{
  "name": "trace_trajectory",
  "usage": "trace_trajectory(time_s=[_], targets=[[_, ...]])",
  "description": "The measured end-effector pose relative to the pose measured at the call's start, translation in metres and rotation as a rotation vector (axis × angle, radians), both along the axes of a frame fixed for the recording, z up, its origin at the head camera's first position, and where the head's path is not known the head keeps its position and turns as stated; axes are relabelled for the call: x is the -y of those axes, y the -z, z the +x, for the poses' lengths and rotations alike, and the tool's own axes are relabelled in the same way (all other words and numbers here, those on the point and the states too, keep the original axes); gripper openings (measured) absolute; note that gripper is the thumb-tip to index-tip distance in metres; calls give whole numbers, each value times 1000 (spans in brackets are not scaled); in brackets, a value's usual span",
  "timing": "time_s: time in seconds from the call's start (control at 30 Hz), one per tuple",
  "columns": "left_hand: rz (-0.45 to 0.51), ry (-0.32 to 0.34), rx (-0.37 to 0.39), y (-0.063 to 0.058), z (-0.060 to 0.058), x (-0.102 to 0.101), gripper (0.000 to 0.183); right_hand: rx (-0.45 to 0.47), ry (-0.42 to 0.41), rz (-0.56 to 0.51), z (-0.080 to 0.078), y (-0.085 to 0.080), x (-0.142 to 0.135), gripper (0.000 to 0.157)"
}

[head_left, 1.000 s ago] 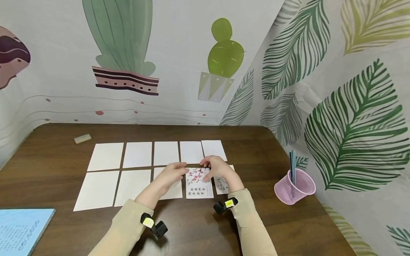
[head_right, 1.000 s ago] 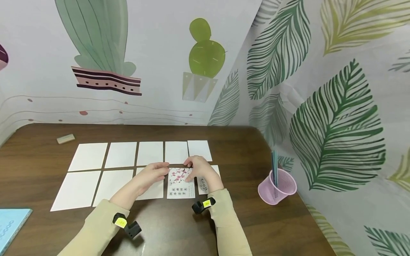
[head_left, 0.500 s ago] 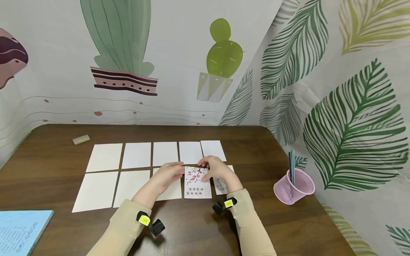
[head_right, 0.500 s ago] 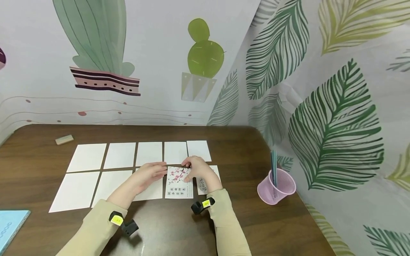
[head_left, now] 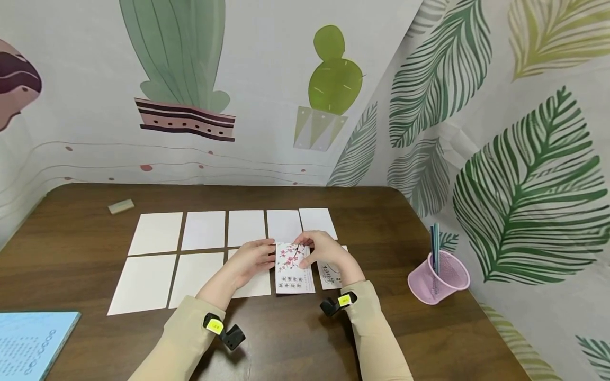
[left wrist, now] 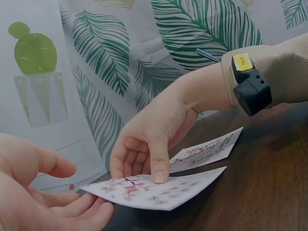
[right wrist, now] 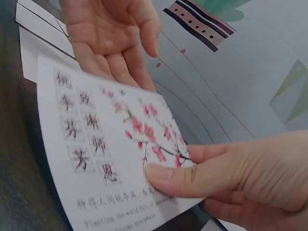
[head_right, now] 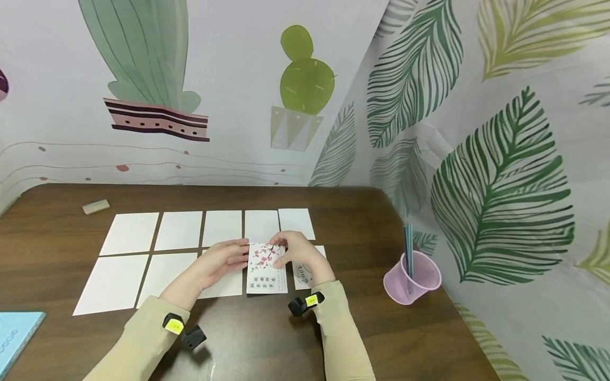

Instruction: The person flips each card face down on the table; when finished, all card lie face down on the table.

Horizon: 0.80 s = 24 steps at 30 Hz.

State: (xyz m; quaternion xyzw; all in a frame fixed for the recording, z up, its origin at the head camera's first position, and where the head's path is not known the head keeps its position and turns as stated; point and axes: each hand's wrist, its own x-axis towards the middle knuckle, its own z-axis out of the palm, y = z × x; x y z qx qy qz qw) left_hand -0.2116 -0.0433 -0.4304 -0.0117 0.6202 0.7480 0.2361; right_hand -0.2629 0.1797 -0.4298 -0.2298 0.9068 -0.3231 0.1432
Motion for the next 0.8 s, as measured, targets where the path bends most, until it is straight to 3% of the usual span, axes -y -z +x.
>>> trace_trajectory(time_s=[0.37,0.6,0.7,0.8], targets=[[15,98,-40,8,0,-3,49,63,23,-149,-4,4,-6,51],[23,105,-54,9,-1,-1,48,101,56,-240,-3,2,-7,53],[28,78,-50,7,-2,2,47,103,128,-268,-3,0,-6,55],[19,13,-53,3,-4,6,46,114,267,-349,-1,-4,-4,55]])
